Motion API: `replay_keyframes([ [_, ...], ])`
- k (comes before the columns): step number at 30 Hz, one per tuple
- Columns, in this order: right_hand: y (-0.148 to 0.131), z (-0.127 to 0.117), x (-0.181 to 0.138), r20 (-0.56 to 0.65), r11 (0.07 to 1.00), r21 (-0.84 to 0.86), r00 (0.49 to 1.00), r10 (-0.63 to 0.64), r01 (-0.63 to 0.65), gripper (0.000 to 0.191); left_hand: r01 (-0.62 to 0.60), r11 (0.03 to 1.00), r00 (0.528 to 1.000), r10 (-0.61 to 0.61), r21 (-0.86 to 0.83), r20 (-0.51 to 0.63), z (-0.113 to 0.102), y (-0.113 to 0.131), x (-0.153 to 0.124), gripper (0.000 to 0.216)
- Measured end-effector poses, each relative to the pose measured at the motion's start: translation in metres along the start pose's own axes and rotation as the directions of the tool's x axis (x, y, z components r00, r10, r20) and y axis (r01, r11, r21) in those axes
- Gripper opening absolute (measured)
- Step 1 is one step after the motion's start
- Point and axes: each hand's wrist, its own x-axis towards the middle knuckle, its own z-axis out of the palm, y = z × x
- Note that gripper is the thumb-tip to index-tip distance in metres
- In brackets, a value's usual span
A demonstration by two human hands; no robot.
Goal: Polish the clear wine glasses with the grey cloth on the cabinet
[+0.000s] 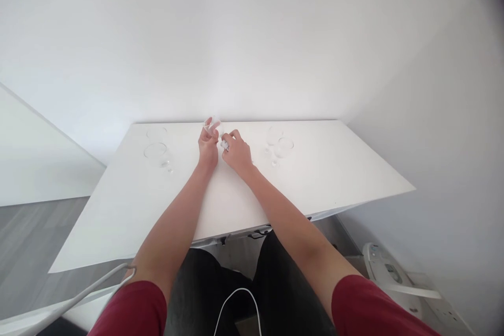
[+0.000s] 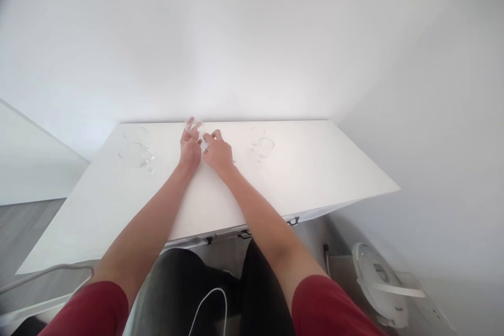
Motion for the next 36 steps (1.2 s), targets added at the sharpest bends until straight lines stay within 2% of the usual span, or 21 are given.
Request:
replay_keyframes([
  [3,-0.006,-0.015,-0.013,0.126,0.993,-0.116,0.992,0.028,-0.013,0.037,-0.006,0.999,0.994,0.002,0.036,0.112,0.004,-0.001,-0.003,0.075],
  [9,-0.007,-0.025,-0.041,0.305,0.979,-0.204,0.950,0.068,-0.004,0.028,-0.037,0.962,0.955,-0.046,0.272,0.293,0.016,0.005,-0.013,0.076],
  [14,-0.013,-0.019,-0.048,0.346,0.966,-0.253,0.928,0.138,-0.050,0.032,-0.121,0.913,0.914,-0.051,0.389,0.403,0.017,0.006,-0.014,0.068],
  [17,-0.012,-0.016,-0.049,0.351,0.962,-0.263,0.921,0.169,-0.076,0.039,-0.109,0.917,0.908,-0.065,0.383,0.414,0.017,0.003,-0.014,0.070],
  [20,-0.006,-0.016,-0.049,0.349,0.953,-0.280,0.912,0.216,-0.118,0.048,-0.073,0.941,0.892,-0.086,0.330,0.443,0.017,0.000,-0.013,0.081],
  [22,0.001,-0.016,-0.049,0.346,0.939,-0.304,0.900,0.264,-0.159,0.057,-0.044,0.955,0.909,-0.083,0.292,0.409,0.017,-0.003,-0.013,0.079],
  [26,0.013,-0.017,-0.047,0.347,0.902,-0.352,0.859,0.375,-0.251,0.066,0.063,0.966,0.980,-0.108,0.253,0.170,0.016,-0.010,-0.011,0.043],
  [28,0.018,-0.018,-0.045,0.349,0.891,-0.359,0.845,0.405,-0.278,0.068,0.103,0.963,0.988,-0.129,0.250,0.089,0.015,-0.014,-0.009,0.039],
  [36,0.025,-0.019,-0.048,0.338,0.886,-0.361,0.844,0.416,-0.292,0.068,0.181,0.961,0.979,-0.197,0.209,0.056,0.013,-0.015,-0.006,0.039],
])
